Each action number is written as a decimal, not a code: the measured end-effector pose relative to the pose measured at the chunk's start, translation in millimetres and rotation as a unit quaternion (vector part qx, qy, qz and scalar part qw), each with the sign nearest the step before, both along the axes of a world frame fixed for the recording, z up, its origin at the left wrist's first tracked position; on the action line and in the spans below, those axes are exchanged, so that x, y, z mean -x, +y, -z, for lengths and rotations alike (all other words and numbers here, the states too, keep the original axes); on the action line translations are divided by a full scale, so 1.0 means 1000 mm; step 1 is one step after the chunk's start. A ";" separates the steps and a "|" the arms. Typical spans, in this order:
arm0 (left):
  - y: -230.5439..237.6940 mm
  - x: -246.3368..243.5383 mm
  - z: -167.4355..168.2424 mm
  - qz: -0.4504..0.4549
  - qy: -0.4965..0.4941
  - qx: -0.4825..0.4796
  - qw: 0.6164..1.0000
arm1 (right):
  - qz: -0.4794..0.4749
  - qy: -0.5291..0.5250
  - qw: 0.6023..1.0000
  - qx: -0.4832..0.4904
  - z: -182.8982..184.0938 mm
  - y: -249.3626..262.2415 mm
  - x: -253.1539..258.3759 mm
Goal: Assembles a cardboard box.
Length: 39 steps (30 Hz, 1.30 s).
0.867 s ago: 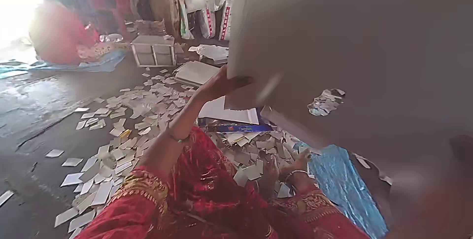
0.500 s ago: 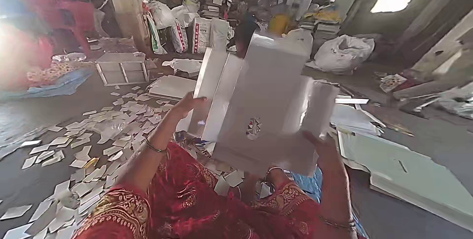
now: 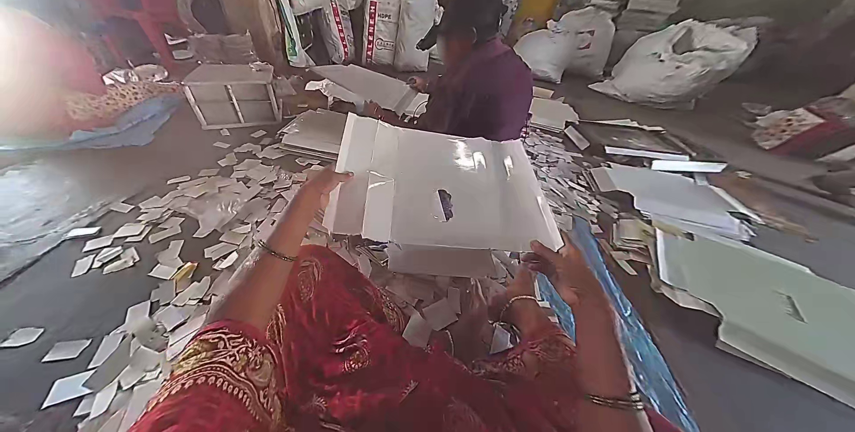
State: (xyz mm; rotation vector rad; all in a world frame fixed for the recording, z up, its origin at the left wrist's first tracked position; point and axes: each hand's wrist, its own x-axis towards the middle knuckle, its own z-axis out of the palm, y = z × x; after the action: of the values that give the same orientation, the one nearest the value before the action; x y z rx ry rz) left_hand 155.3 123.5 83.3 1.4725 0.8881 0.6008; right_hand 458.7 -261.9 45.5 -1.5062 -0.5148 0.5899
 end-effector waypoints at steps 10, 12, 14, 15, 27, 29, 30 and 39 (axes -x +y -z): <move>-0.022 0.024 0.040 0.048 -0.266 0.173 0.947 | 0.071 0.022 0.995 0.060 0.027 0.029 0.010; -0.042 0.022 0.054 0.057 -0.297 0.162 0.939 | 0.093 0.065 0.993 0.042 0.051 0.041 0.010; -0.057 0.012 0.070 0.030 -0.269 0.181 0.946 | 0.118 0.130 0.984 0.008 0.074 0.049 0.012; -0.063 0.010 0.076 0.034 -0.256 0.195 0.946 | 0.135 0.167 0.977 -0.013 0.079 0.052 0.016; -0.090 0.014 0.076 0.078 -0.268 0.193 0.941 | 0.123 0.228 0.942 -0.212 0.035 0.073 0.074; -0.090 0.017 0.073 0.002 -0.359 0.200 0.911 | 0.095 0.227 0.941 -0.233 0.039 0.080 0.091; -0.089 0.018 0.072 -0.027 -0.394 0.202 0.896 | 0.095 0.232 0.939 -0.236 0.041 0.085 0.103; -0.091 0.004 0.093 -0.110 -0.172 0.232 0.951 | 0.033 0.281 0.943 -0.174 0.121 0.107 0.194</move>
State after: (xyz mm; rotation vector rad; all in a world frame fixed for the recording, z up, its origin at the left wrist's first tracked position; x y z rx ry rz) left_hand 151.4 32.5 -9.4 0.8197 0.8496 0.7283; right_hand 264.4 -154.8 -75.8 -0.9543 -0.1121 0.7942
